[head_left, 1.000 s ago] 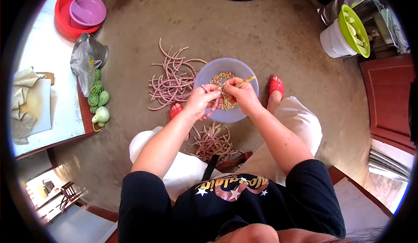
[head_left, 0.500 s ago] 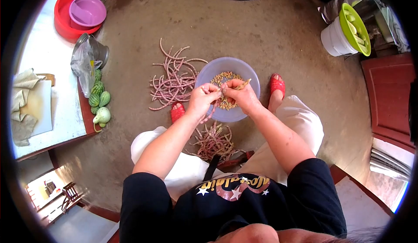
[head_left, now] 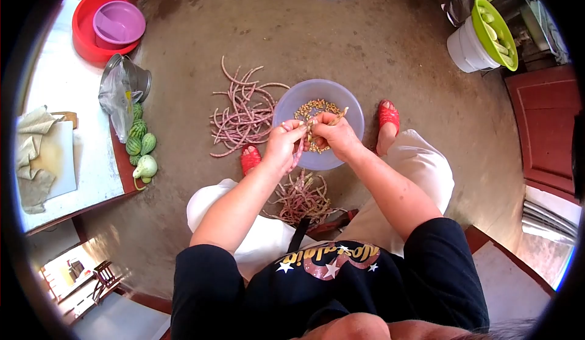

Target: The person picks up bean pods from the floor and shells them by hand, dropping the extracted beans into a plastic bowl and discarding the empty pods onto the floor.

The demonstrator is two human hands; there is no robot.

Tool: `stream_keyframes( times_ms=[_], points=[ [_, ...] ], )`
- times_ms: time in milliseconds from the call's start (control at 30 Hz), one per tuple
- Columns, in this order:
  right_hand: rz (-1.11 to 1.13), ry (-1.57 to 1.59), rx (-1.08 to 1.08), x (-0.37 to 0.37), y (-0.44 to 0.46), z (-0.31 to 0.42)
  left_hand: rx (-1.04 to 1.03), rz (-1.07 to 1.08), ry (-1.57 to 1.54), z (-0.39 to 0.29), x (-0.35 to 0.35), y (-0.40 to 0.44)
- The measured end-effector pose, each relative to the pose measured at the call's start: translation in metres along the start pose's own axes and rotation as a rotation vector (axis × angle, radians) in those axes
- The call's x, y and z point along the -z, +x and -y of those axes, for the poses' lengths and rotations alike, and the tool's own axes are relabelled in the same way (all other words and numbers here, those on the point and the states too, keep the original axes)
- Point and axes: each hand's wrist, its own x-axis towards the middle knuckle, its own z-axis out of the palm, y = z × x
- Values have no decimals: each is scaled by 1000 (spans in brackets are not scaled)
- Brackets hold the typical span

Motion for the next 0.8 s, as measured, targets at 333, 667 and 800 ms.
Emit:
stream_keyframes(
  times_ms=[333,667,800],
  points=[
    [35,287,-303,7,1,-14,184,-19,-53,11,11,0],
    [-29,343,-462,8,-1,-36,328,-146,110,24,9,3],
    [4,303,-450,8,-4,-47,396,-203,156,30,9,2]
  ],
)
